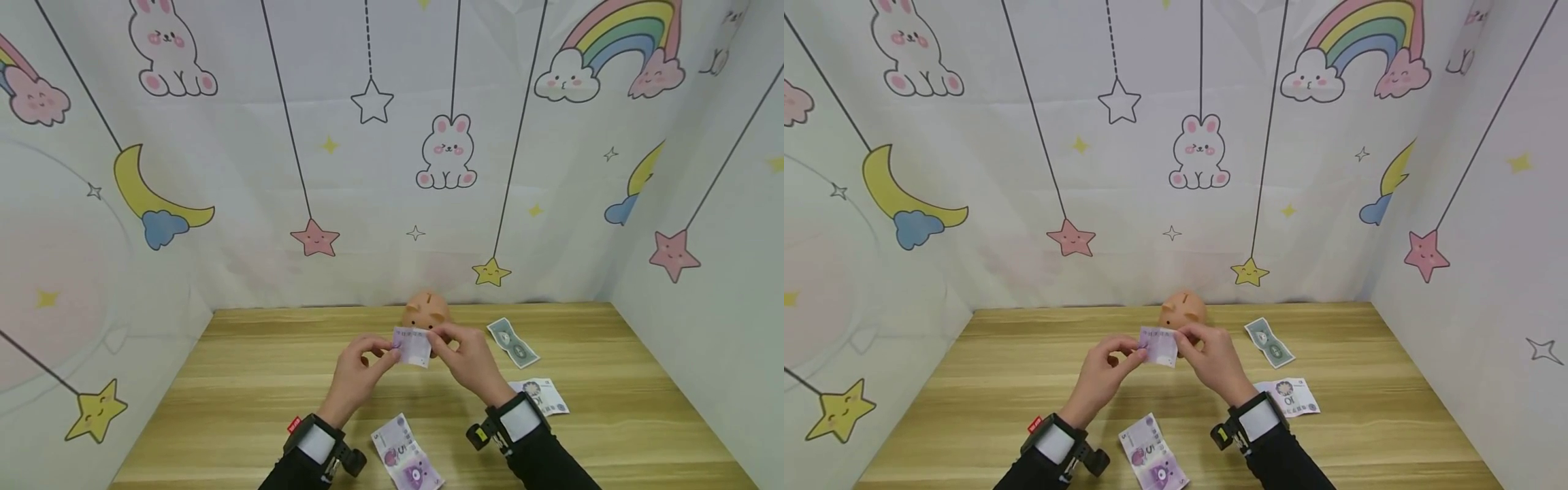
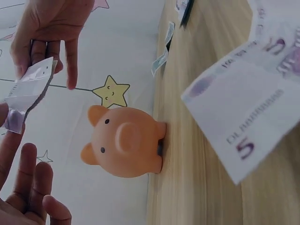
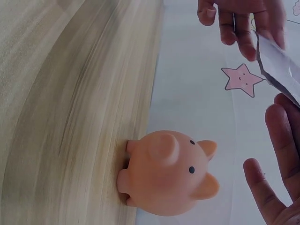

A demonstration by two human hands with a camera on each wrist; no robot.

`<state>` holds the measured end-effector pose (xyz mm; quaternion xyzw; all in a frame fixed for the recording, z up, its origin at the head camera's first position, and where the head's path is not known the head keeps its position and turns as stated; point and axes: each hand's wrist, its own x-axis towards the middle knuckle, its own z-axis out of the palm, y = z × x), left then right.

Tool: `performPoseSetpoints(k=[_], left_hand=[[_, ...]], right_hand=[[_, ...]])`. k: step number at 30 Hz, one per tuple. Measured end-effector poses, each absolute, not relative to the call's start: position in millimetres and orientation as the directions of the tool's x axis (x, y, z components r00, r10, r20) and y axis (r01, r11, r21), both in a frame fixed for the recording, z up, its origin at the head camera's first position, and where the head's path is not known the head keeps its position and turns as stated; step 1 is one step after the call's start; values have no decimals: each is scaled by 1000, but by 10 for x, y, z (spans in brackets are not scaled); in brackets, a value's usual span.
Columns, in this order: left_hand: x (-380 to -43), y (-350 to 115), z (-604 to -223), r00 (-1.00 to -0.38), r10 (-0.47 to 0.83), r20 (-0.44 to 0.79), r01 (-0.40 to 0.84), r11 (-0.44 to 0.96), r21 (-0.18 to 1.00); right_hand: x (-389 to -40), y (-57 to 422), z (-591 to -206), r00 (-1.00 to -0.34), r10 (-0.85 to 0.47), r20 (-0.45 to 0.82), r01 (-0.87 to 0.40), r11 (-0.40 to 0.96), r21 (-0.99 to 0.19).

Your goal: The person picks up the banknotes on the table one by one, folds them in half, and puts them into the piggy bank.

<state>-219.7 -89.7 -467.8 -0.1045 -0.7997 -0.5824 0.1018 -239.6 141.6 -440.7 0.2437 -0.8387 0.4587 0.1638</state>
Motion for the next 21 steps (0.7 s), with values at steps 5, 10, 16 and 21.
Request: performPoseSetpoints(k=[5, 10, 16, 21], left_hand=[[-2232, -869, -4636, -953, 24, 301, 298, 245, 923], [-2258, -824, -4640, -944, -27, 328, 310, 269, 912], [-2254, -783, -4679, -920, -61, 388, 353, 304, 885], [-2242, -761, -4679, -877, -45, 478, 435, 345, 832]], right_hand=[[-2397, 1407, -4442, -830, -262, 492, -556, 452, -697], [-2395, 1383, -4459, -826, -268, 496, -563, 441, -699], [-2410, 1365, -4481, -825, -270, 497, -565, 429, -705], [-2423, 1370, -4494, -816, -271, 510, -577, 425, -698]])
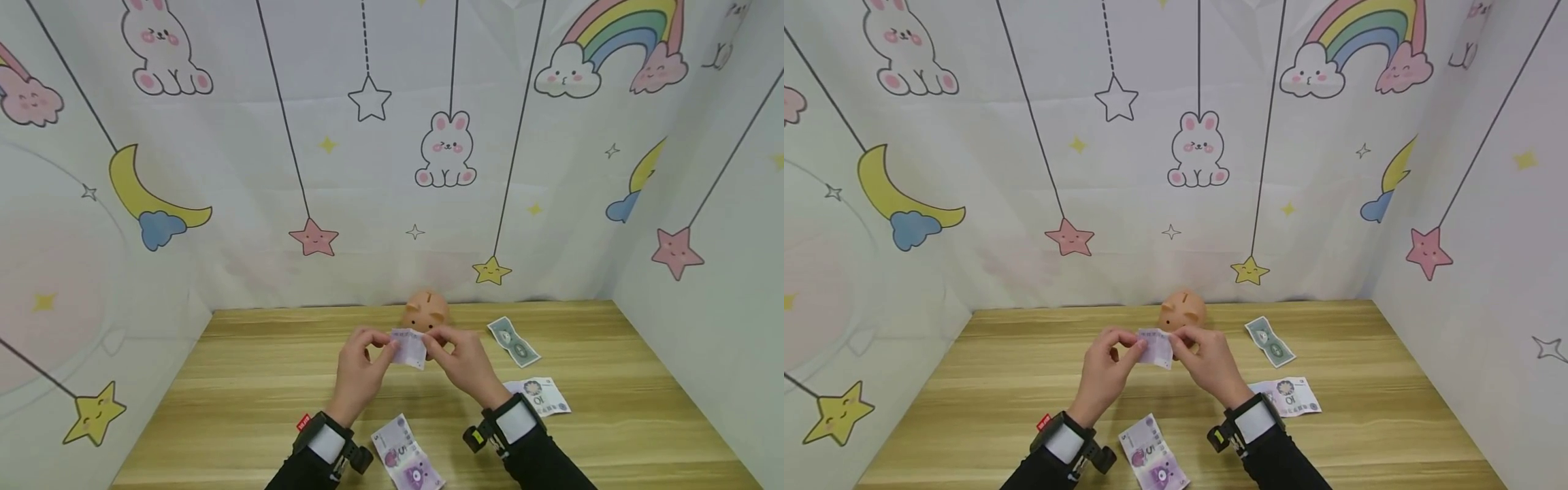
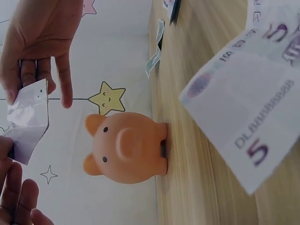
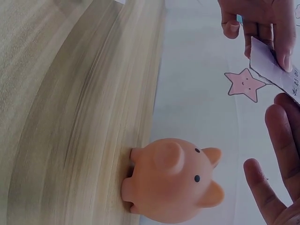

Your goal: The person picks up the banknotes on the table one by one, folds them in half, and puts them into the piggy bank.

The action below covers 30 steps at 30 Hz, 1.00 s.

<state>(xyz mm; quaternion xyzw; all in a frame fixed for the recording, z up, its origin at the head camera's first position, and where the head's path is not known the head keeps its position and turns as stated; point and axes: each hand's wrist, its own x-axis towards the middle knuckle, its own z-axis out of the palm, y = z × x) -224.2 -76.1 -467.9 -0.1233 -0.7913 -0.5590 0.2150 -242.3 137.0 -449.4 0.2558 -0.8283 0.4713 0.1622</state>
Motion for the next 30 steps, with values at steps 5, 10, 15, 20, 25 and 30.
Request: performPoseSetpoints(k=[5, 10, 15, 20, 25, 30], left_hand=[[-2225, -729, -4660, -814, -14, 581, 533, 378, 757], [-2227, -682, -4657, -762, 10, 647, 593, 410, 693], [-2218, -636, -4648, -711, 38, 702, 619, 507, 600], [-2204, -615, -4627, -634, 66, 770, 634, 615, 469], [-2212, -613, -4620, -566, 115, 816, 653, 667, 359], [-2213, -610, -4600, -491, 176, 854, 660, 715, 232]], right_hand=[[-2424, 1360, -4479, -788, -283, 546, -614, 407, -676], [-2405, 1327, -4455, -778, -291, 557, -628, 403, -666], [-2391, 1301, -4458, -768, -287, 572, -639, 396, -660], [-2362, 1281, -4451, -766, -293, 572, -642, 380, -666], [-2339, 1264, -4430, -759, -304, 575, -650, 375, -660], [-2327, 1254, -4412, -765, -301, 570, -644, 393, -657]])
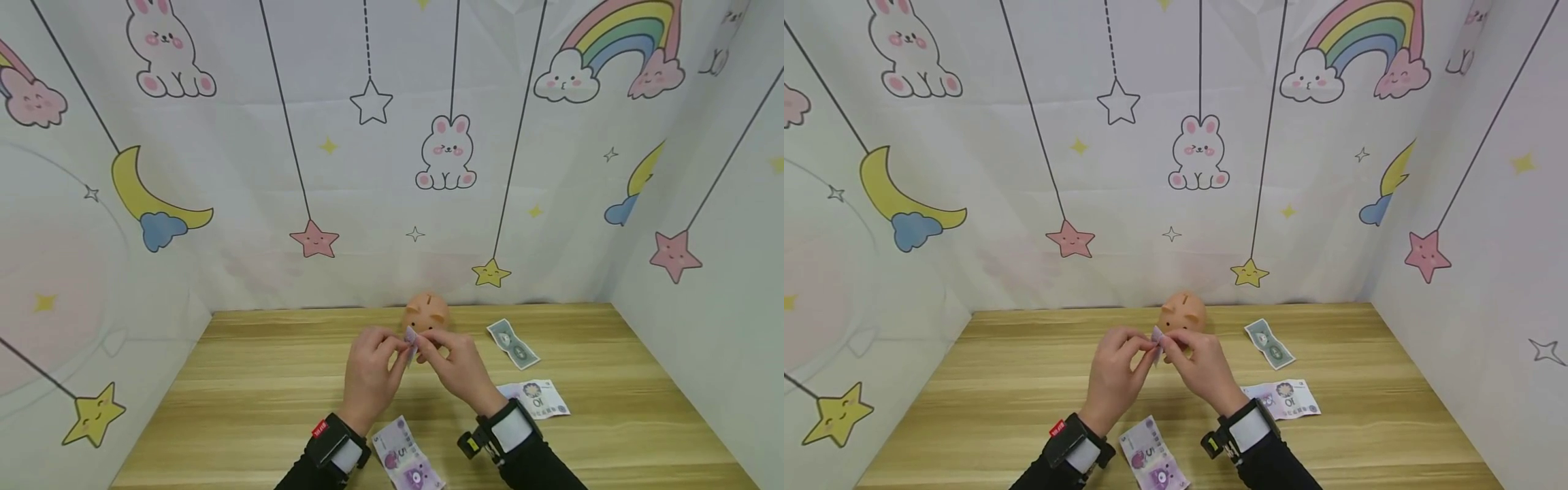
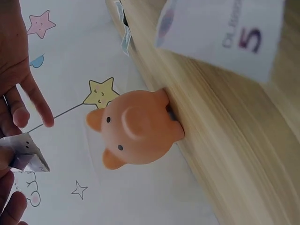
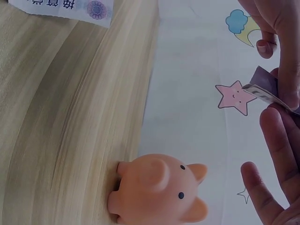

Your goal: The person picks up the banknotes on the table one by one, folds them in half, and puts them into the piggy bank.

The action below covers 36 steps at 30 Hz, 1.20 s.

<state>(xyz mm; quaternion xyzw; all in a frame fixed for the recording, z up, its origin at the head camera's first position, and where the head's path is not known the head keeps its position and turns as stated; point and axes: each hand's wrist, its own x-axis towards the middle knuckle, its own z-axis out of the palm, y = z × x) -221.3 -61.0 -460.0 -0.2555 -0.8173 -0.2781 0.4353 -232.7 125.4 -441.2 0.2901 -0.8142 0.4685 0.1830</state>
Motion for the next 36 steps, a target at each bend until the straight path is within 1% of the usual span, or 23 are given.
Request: performPoseSetpoints(k=[3, 6, 10, 16, 21, 29, 36], left_hand=[[-2198, -613, -4576, -460, 206, 864, 647, 744, 167], [-2183, -614, -4552, -443, 234, 866, 626, 771, 112], [-2165, -614, -4522, -439, 257, 861, 606, 792, 72], [-2127, -614, -4462, -448, 287, 847, 590, 807, 39], [-2112, -614, -4455, -457, 292, 840, 580, 814, 33], [-2089, -614, -4471, -463, 274, 843, 565, 824, 43], [-2081, -646, -4496, -462, 267, 845, 585, 809, 64]], right_hand=[[-2316, 1245, -4403, -766, -300, 568, -642, 395, -657], [-2310, 1237, -4397, -770, -298, 564, -637, 395, -662], [-2306, 1226, -4392, -781, -291, 552, -624, 394, -675], [-2303, 1215, -4391, -797, -285, 533, -604, 393, -693], [-2308, 1210, -4406, -794, -280, 539, -607, 405, -684], [-2323, 1197, -4433, -760, -269, 592, -644, 437, -628], [-2321, 1188, -4440, -766, -242, 595, -628, 477, -615]])
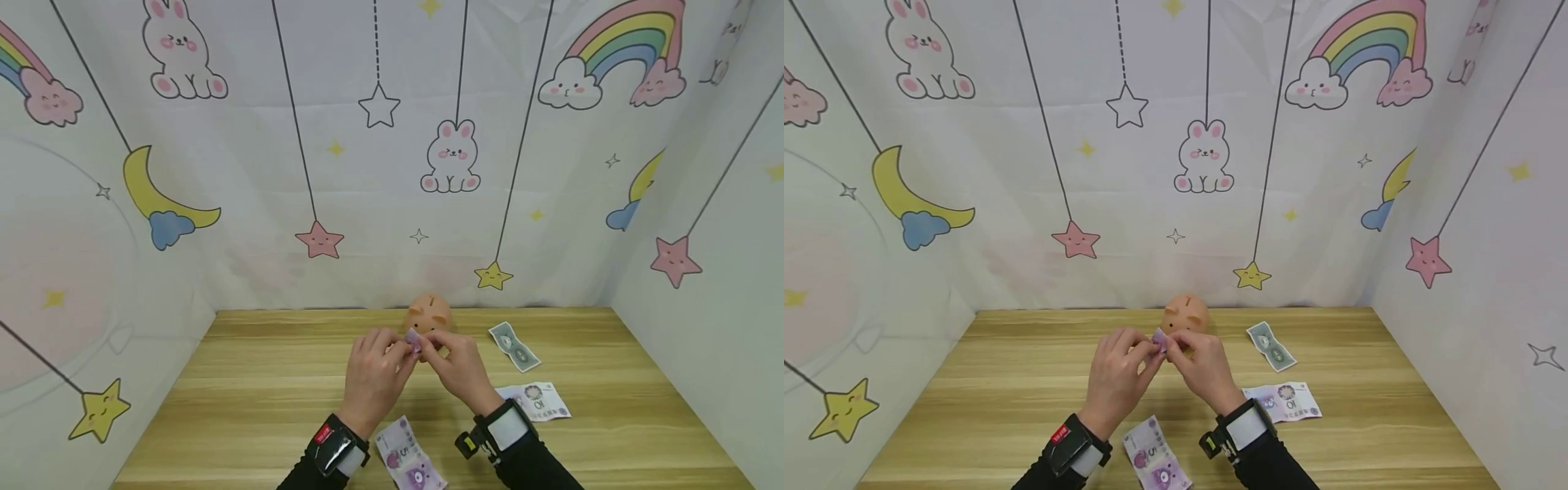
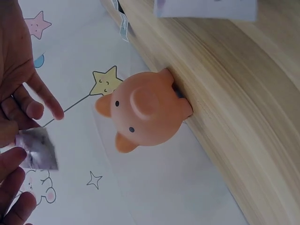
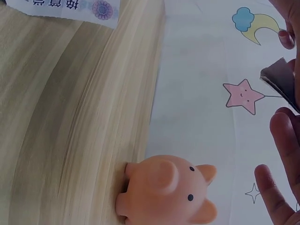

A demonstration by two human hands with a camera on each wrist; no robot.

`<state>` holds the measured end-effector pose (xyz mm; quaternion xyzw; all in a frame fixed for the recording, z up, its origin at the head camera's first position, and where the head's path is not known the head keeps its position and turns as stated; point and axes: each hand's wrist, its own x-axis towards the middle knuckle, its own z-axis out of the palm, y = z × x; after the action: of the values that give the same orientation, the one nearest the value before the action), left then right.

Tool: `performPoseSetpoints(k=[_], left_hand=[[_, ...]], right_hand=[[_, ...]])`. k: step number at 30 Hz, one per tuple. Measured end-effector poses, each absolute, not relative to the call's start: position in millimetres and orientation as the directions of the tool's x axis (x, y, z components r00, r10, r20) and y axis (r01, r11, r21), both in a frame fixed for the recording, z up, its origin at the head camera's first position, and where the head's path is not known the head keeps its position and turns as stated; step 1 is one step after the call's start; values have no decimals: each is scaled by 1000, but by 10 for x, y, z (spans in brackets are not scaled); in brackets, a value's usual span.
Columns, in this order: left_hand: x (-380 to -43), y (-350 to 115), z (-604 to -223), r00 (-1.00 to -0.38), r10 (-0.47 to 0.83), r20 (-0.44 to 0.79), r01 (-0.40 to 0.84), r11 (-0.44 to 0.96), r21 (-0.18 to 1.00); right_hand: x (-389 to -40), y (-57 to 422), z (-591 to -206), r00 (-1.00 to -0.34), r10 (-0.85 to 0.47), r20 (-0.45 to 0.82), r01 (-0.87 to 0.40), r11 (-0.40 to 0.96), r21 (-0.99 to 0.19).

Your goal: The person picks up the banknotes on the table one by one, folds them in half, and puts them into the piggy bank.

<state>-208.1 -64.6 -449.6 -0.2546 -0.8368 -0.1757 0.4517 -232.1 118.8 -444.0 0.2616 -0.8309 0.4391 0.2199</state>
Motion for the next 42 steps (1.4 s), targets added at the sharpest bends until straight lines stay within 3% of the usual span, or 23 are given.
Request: performPoseSetpoints(k=[5, 11, 16, 23, 42], left_hand=[[-2106, -717, -4499, -504, 203, 840, 633, 748, 200], [-2163, -788, -4450, -687, 64, 724, 615, 582, 532], [-2191, -819, -4418, -789, 49, 612, 563, 457, 689], [-2214, -828, -4435, -844, 79, 530, 516, 387, 764], [-2174, -803, -4456, -866, 64, 495, 483, 357, 799]], right_hand=[[-2333, 1223, -4446, -760, -244, 602, -635, 474, -610], [-2344, 1250, -4444, -744, -301, 597, -664, 437, -607], [-2333, 1246, -4441, -713, -353, 606, -700, 419, -579], [-2308, 1227, -4428, -687, -389, 614, -726, 409, -553], [-2311, 1235, -4439, -689, -379, 617, -721, 444, -532]])
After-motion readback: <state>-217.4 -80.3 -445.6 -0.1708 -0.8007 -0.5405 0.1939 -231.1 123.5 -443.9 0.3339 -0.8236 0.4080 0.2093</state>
